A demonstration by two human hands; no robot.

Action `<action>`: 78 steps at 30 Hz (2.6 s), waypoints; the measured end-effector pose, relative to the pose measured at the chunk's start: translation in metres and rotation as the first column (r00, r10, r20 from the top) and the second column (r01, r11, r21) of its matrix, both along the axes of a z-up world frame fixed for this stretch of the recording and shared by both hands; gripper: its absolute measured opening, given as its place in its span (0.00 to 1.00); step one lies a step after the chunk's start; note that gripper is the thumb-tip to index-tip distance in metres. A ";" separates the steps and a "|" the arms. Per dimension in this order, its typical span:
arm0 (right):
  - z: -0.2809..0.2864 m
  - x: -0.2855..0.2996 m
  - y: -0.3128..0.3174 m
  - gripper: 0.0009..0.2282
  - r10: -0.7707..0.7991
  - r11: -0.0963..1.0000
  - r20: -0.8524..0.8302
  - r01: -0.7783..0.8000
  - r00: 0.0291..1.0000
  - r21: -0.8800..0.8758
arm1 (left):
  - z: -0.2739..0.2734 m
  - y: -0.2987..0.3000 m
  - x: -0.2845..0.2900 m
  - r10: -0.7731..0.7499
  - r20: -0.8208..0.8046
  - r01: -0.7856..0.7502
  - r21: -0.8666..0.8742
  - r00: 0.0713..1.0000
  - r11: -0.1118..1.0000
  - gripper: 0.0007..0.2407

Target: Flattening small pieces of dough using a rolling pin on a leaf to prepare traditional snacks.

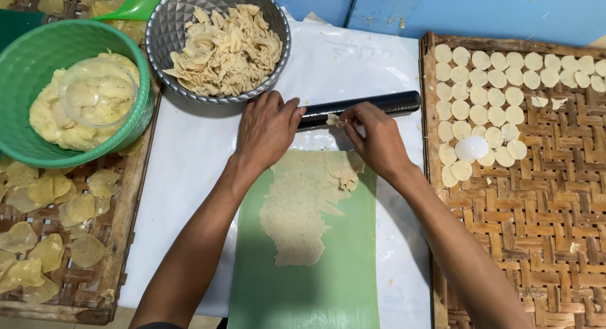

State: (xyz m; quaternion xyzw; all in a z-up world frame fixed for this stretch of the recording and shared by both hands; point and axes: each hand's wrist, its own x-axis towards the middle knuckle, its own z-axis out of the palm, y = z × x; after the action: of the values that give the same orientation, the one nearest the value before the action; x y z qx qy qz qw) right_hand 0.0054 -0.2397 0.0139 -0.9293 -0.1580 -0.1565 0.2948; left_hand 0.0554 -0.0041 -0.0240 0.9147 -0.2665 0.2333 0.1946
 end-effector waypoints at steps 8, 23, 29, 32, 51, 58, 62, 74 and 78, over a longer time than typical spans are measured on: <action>0.046 -0.056 -0.028 0.05 0.053 0.951 -0.278 0.037 0.959 0.308 | -0.001 0.000 0.003 0.008 -0.021 -0.008 -0.009 1.000 1.000 0.16; -0.018 -0.087 -0.040 0.06 -0.115 0.975 -0.014 0.110 0.993 -0.192 | 0.013 0.002 0.003 -0.116 -0.184 0.138 0.109 0.976 0.985 0.21; 0.011 -0.108 -0.031 0.14 -0.091 0.990 0.010 0.092 0.996 -0.110 | 0.038 -0.005 -0.022 -0.100 -0.009 0.100 0.164 0.995 0.981 0.20; 0.002 -0.127 -0.037 0.11 -0.199 0.979 -0.087 0.195 0.976 -0.059 | 0.054 0.003 -0.047 -0.114 0.025 0.110 0.147 0.993 0.983 0.21; 0.014 -0.132 -0.026 0.13 -0.204 0.970 0.194 0.224 0.959 -0.089 | 0.029 0.021 -0.108 -0.180 0.015 0.173 0.215 0.984 0.961 0.17; -0.022 -0.079 -0.021 0.24 -0.097 0.910 0.166 0.155 0.981 -0.385 | 0.020 0.016 -0.106 -0.102 -0.033 0.107 0.201 0.994 0.974 0.19; -0.022 -0.052 -0.025 0.25 -0.071 0.912 0.120 0.113 0.990 -0.394 | 0.042 0.007 -0.088 -0.105 -0.122 0.124 0.169 0.987 0.978 0.23; -0.035 -0.076 -0.028 0.30 -0.119 0.871 0.024 0.116 0.993 -0.477 | 0.029 0.005 -0.109 -0.062 -0.222 0.107 0.196 0.973 0.975 0.30; -0.029 -0.036 -0.033 0.29 -0.085 0.877 0.033 0.090 0.996 -0.473 | 0.035 0.000 -0.073 -0.071 -0.168 0.093 0.127 0.983 0.988 0.30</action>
State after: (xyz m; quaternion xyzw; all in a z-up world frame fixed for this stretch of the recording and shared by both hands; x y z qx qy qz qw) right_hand -0.0303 -0.2726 -0.0152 -0.9785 -0.1508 -0.1315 0.0506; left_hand -0.0175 -0.0040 0.0113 0.9299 -0.3024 0.1313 0.1631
